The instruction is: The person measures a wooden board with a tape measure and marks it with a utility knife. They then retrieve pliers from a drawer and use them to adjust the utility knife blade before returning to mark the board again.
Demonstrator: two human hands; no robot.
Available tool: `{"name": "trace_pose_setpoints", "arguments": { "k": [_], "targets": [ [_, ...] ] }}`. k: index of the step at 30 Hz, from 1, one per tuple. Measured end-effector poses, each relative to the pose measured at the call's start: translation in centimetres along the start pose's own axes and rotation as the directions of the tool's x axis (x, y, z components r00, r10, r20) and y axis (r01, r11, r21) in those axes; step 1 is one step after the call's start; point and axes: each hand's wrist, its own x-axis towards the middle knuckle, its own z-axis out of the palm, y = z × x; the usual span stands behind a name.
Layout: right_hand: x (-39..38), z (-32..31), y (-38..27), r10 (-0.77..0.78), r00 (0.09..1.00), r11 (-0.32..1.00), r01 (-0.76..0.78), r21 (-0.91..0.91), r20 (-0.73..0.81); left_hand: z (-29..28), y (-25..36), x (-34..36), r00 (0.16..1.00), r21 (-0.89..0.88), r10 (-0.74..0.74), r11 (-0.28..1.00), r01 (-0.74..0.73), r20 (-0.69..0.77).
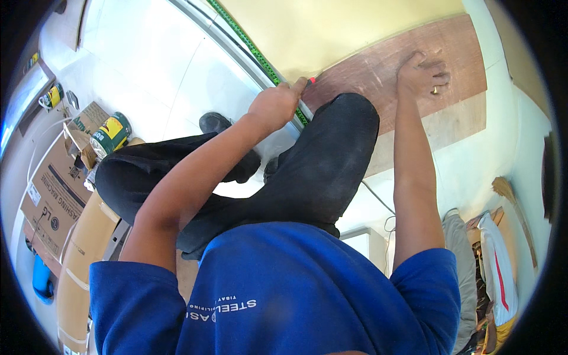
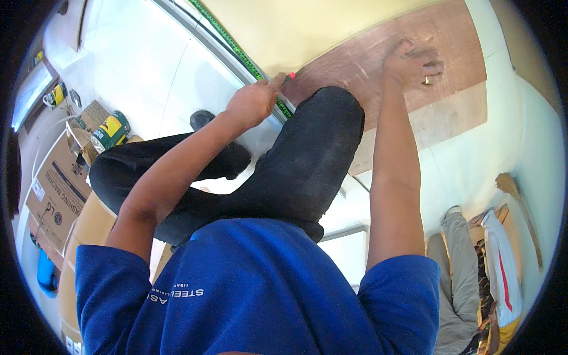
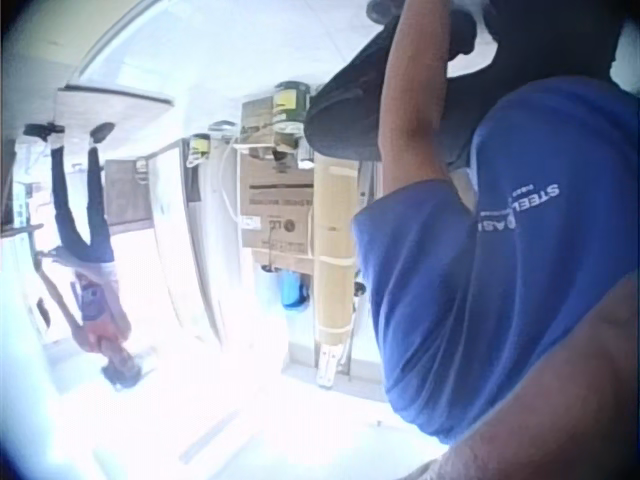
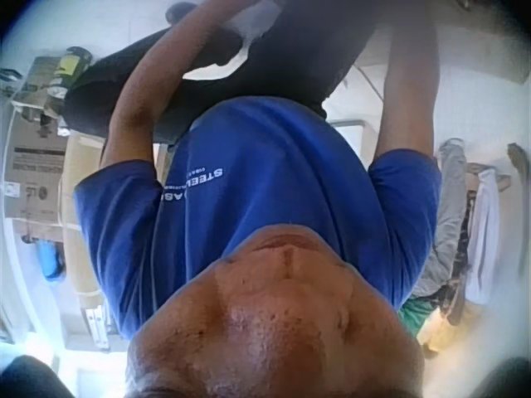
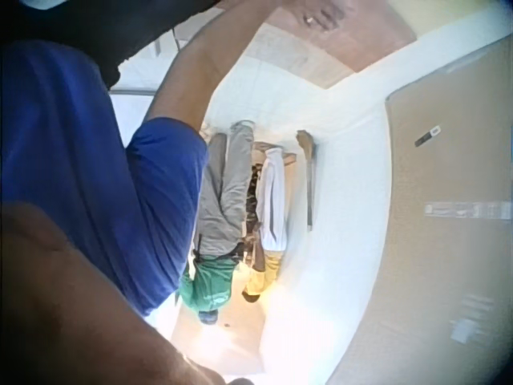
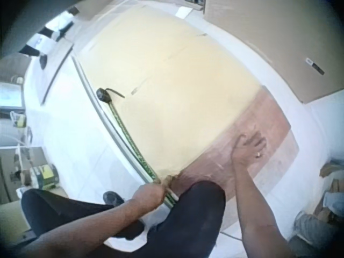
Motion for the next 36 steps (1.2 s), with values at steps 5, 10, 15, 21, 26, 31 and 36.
{"name": "trace_pose_setpoints", "arguments": {
  "k": [5, 10, 15, 21, 26, 31, 36],
  "targets": [
    [0.0, -0.1, -0.5, 0.014, 1.000, 1.000, -0.014, -0.004, 0.011, 0.6, -0.8, 0.3, 0.998, -0.002, 0.042, 0.999, -0.042, -0.040],
    [0.1, -0.2, -0.3, 0.019, 0.999, 1.000, -0.019, -0.013, 0.031, 0.6, -1.1, 0.1, 0.996, -0.011, 0.063, 0.998, -0.064, -0.055],
    [0.0, -0.3, -0.2, 0.013, 0.999, 1.000, -0.013, -0.007, 0.036, 0.7, -1.6, -1.0, 1.000, -0.008, -0.011, 1.000, 0.011, -0.008],
    [0.0, 0.0, -0.2, 0.012, 1.000, 1.000, -0.012, -0.001, 0.013, 1.4, -2.8, -2.7, 0.999, 0.010, -0.020, 1.000, 0.020, -0.033],
    [0.1, 0.2, -0.1, 0.020, 1.000, 1.000, -0.019, -0.024, 0.024, 1.9, -3.4, -3.6, 0.998, 0.042, -0.060, 0.997, 0.060, 0.003],
    [0.1, 0.0, -0.3, 0.030, 0.999, 0.999, -0.029, -0.026, 0.038, 1.8, -3.5, -4.3, 0.995, 0.056, -0.097, 0.994, 0.096, 0.016],
    [0.0, -0.6, -0.5, 0.032, 0.999, 0.999, -0.032, -0.018, 0.038, 1.5, -3.5, -5.3, 0.990, 0.063, -0.139, 0.989, 0.137, 0.037]
  ]
}}
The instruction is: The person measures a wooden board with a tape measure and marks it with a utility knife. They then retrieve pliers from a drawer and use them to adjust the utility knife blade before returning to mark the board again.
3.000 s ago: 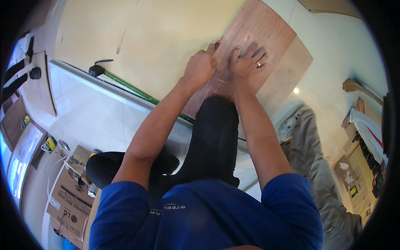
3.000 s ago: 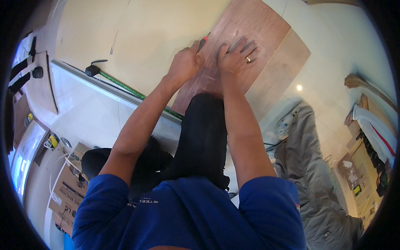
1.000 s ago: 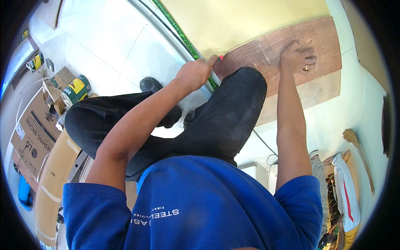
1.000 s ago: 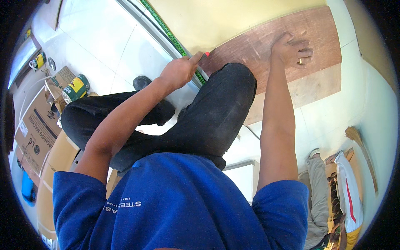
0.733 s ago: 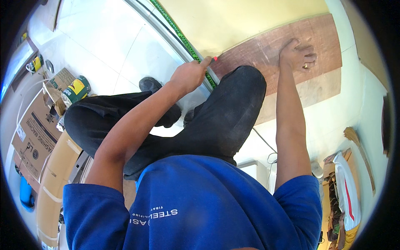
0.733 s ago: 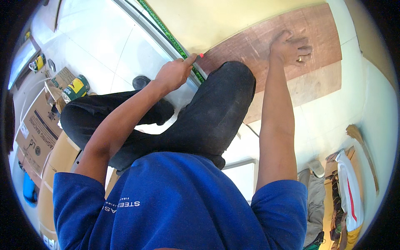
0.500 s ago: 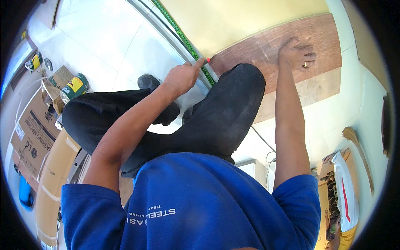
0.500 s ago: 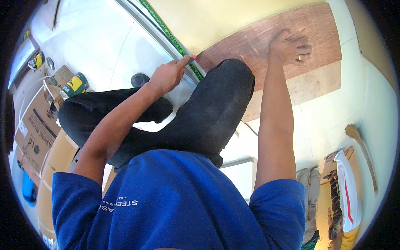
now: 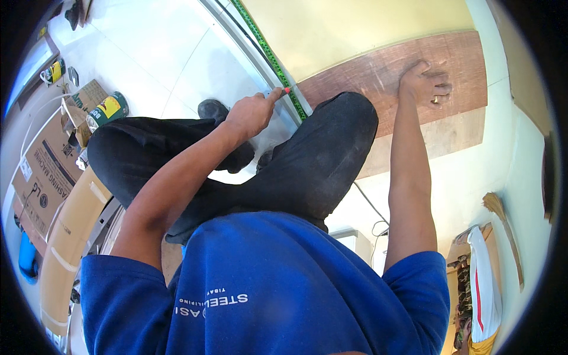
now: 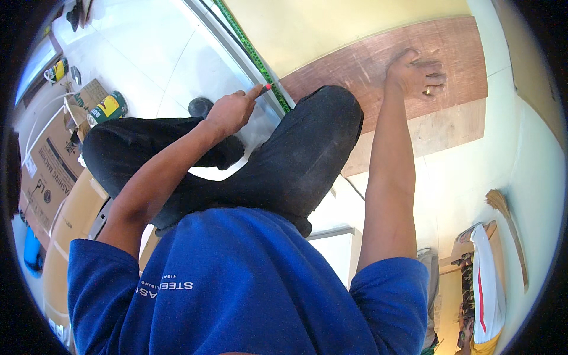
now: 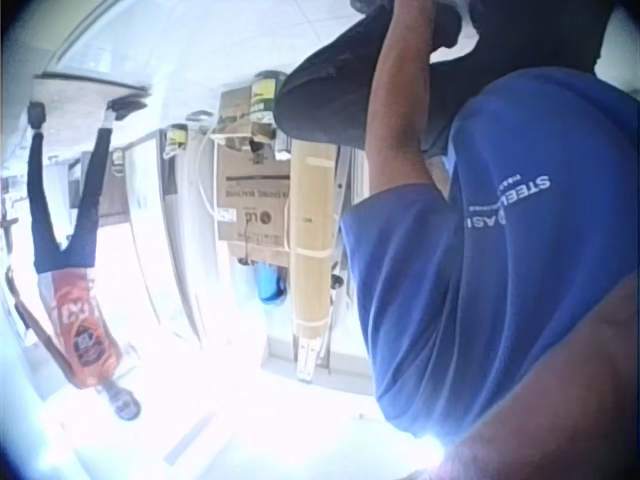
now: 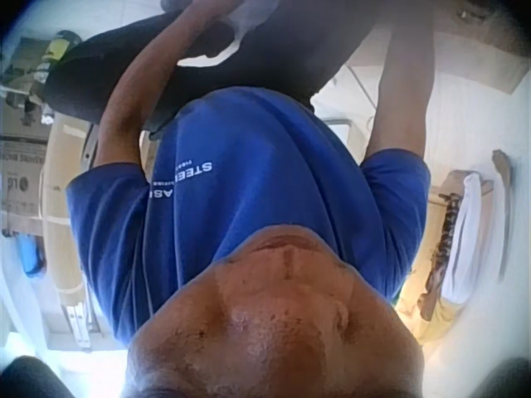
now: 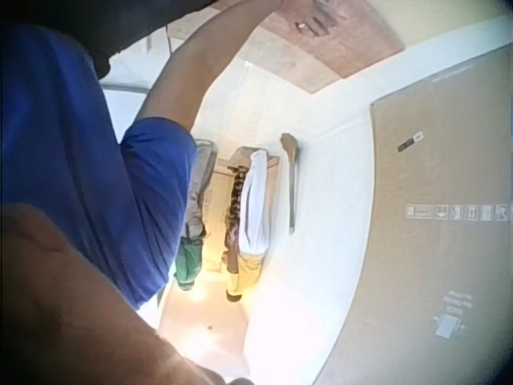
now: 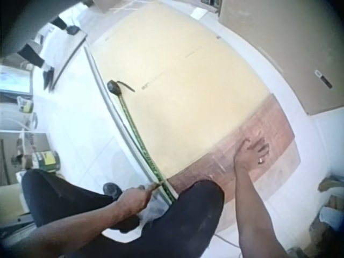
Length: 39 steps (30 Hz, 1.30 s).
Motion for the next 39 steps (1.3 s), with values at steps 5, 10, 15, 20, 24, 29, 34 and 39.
{"name": "trace_pose_setpoints", "arguments": {
  "k": [5, 10, 15, 20, 24, 29, 34, 39],
  "targets": [
    [0.0, 0.6, 0.2, -0.038, 0.999, 0.999, 0.038, 0.027, 0.000, -2.0, 0.9, -2.4, 0.994, -0.057, -0.095, 0.994, 0.092, -0.046],
    [0.7, 1.5, 0.7, 0.008, 0.997, 1.000, -0.009, -0.013, -0.073, -6.1, 6.0, 3.8, 0.925, -0.138, 0.112, 0.975, -0.172, -0.364],
    [0.4, 0.9, 0.6, 0.059, 0.998, 0.997, -0.058, 0.040, -0.009, -9.3, 16.9, 19.0, 0.755, -0.122, 0.428, 0.827, -0.549, -0.498],
    [0.1, 0.4, 0.2, 0.069, 0.998, 0.997, -0.069, 0.035, -0.008, -13.9, 28.4, 30.2, 0.733, -0.080, 0.452, 0.823, -0.563, -0.509],
    [0.3, -0.1, 0.0, 0.081, 0.996, 0.995, -0.083, 0.053, 0.033, -15.5, 32.5, 33.4, 0.734, -0.034, 0.483, 0.825, -0.564, -0.477],
    [0.3, -0.2, -0.1, 0.095, 0.994, 0.993, -0.098, 0.062, 0.052, -15.9, 34.4, 34.3, 0.747, 0.001, 0.506, 0.828, -0.560, -0.432],
    [0.3, 0.0, 0.1, 0.094, 0.994, 0.993, -0.098, 0.060, 0.058, -16.1, 36.0, 34.9, 0.730, 0.031, 0.525, 0.820, -0.571, -0.437],
    [0.2, -0.6, -0.1, 0.082, 0.995, 0.994, -0.086, 0.070, 0.060, -16.9, 37.2, 34.7, 0.728, 0.077, 0.539, 0.822, -0.564, -0.424]
  ]
}}
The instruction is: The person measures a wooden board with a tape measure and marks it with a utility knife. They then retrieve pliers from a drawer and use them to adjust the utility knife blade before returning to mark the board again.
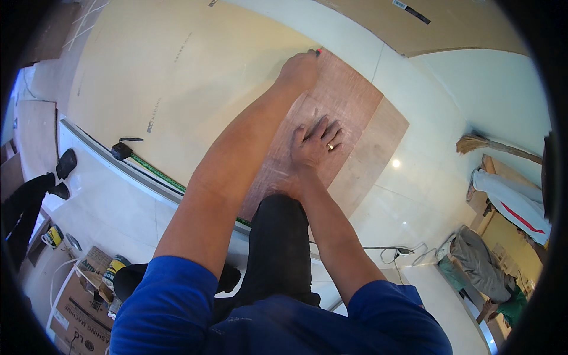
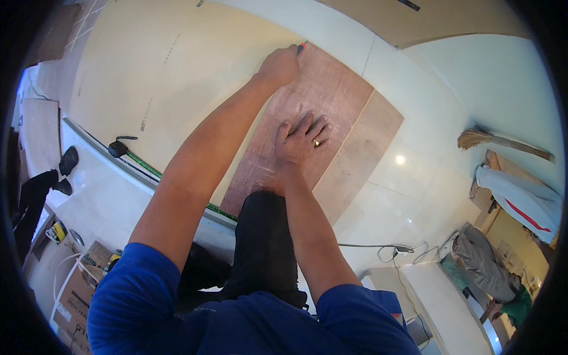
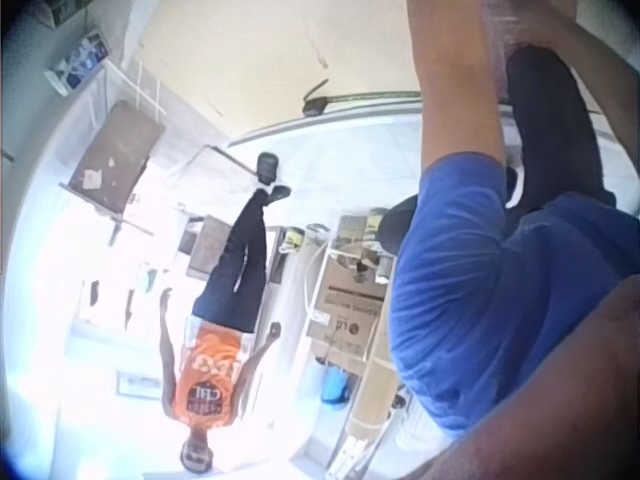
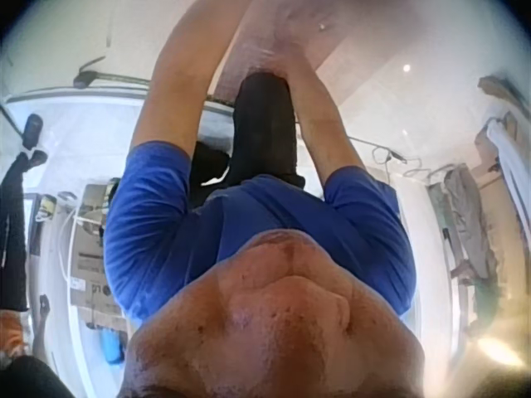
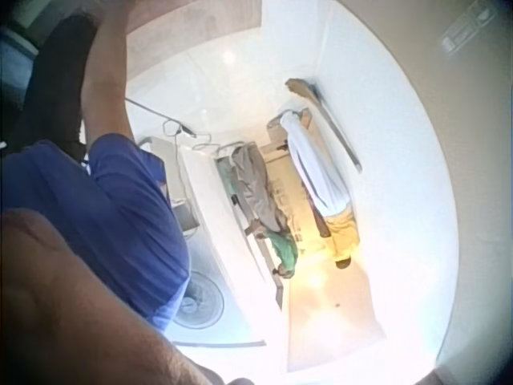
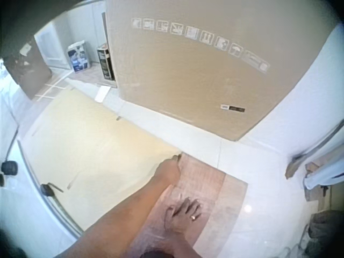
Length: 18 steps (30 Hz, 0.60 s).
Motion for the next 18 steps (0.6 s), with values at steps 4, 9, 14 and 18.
{"name": "trace_pose_setpoints", "arguments": {
  "k": [4, 9, 14, 18],
  "targets": [
    [0.3, 0.1, -0.1, 0.003, 1.000, 1.000, -0.003, 0.008, -0.003, 0.0, 0.0, -0.1, 1.000, 0.011, -0.023, 1.000, 0.023, 0.005],
    [-0.8, -1.5, 0.1, -0.082, 0.997, 0.991, 0.081, -0.104, 0.000, 2.9, -1.3, 0.0, 0.988, 0.006, -0.026, 1.000, 0.025, 0.154],
    [-2.3, -4.9, -2.3, -0.005, 0.956, 0.986, 0.053, -0.157, 0.294, 2.5, -1.1, 0.4, 0.993, 0.083, 0.050, 0.995, -0.059, 0.106],
    [-0.4, -3.4, -2.0, 0.047, 0.995, 0.991, -0.036, -0.127, 0.090, 0.5, -0.1, -0.9, 0.998, -0.047, -0.040, 0.998, 0.042, 0.043]
  ]
}}
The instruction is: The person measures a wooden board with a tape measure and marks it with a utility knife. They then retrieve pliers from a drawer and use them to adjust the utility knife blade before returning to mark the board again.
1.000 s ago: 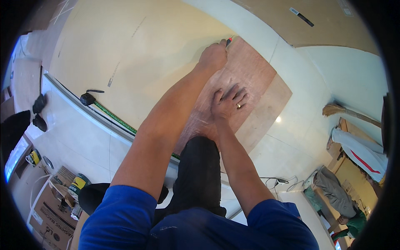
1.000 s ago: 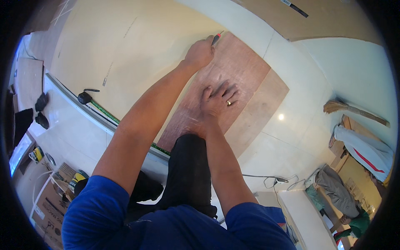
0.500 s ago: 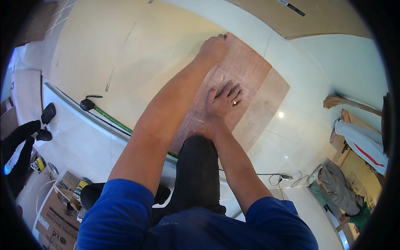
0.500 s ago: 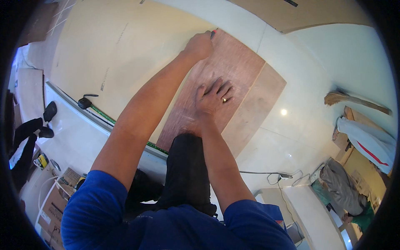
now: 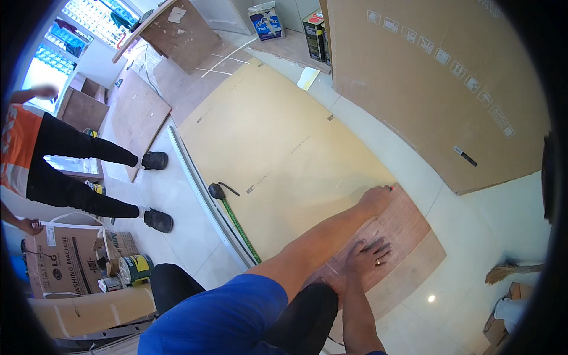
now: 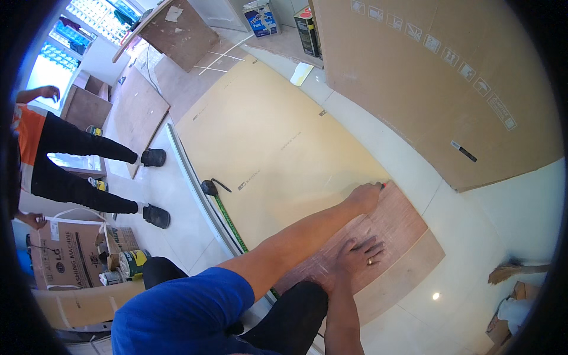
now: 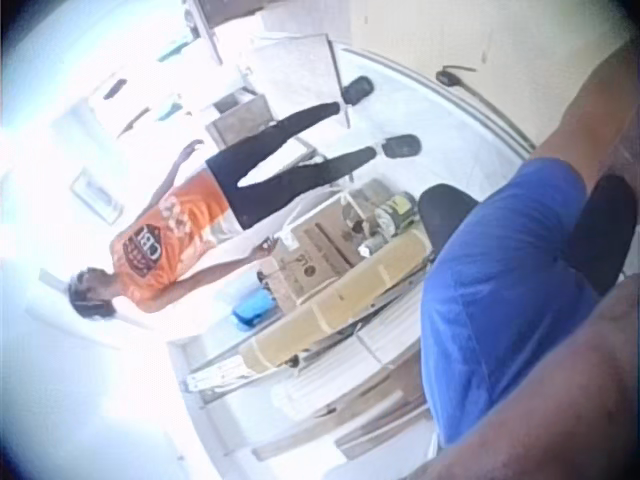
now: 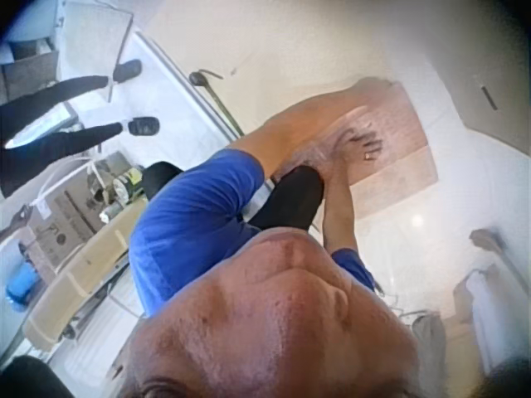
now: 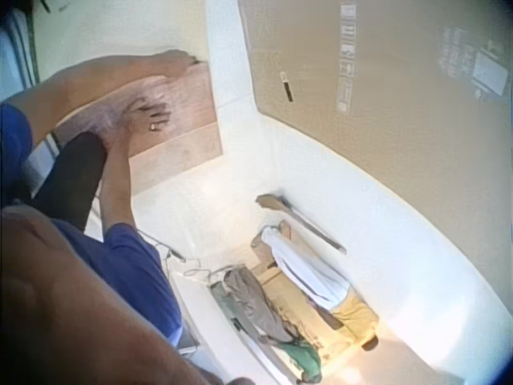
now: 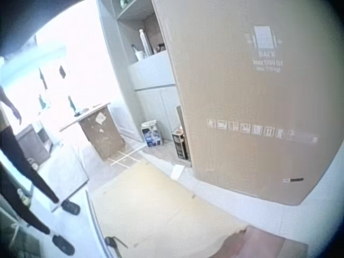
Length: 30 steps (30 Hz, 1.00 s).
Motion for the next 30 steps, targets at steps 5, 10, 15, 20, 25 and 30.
{"name": "trace_pose_setpoints", "arguments": {
  "k": [5, 10, 15, 20, 25, 30],
  "targets": [
    [0.1, 2.2, 1.4, -0.013, 0.999, 0.998, 0.015, 0.062, -0.033, -1.6, 0.9, -1.2, 0.999, -0.007, -0.016, 1.000, 0.017, 0.033],
    [0.0, 1.1, 1.0, -0.057, 0.998, 0.998, 0.057, 0.014, 0.008, -0.1, 0.2, -0.2, 1.000, -0.002, -0.020, 1.000, 0.020, 0.020],
    [-0.3, 2.3, 2.6, -0.094, 0.994, 0.995, 0.094, 0.018, 0.063, 2.7, -1.7, -0.2, 0.988, 0.118, 0.120, 0.984, -0.131, 0.097],
    [1.1, 5.0, 2.5, -0.067, 0.982, 0.991, 0.086, 0.105, -0.179, 0.7, -1.8, -0.3, 0.999, 0.097, 0.006, 0.995, -0.011, 0.044],
    [1.1, 4.3, 1.8, -0.031, 0.989, 0.990, 0.050, 0.130, -0.146, -1.8, 0.0, -2.7, 0.994, 0.123, -0.058, 0.991, 0.046, 0.092],
    [1.0, 4.4, 1.9, -0.033, 0.987, 0.990, 0.053, 0.129, -0.157, -1.7, -0.4, -4.2, 0.993, 0.113, -0.079, 0.991, 0.068, 0.090]
  ]
}}
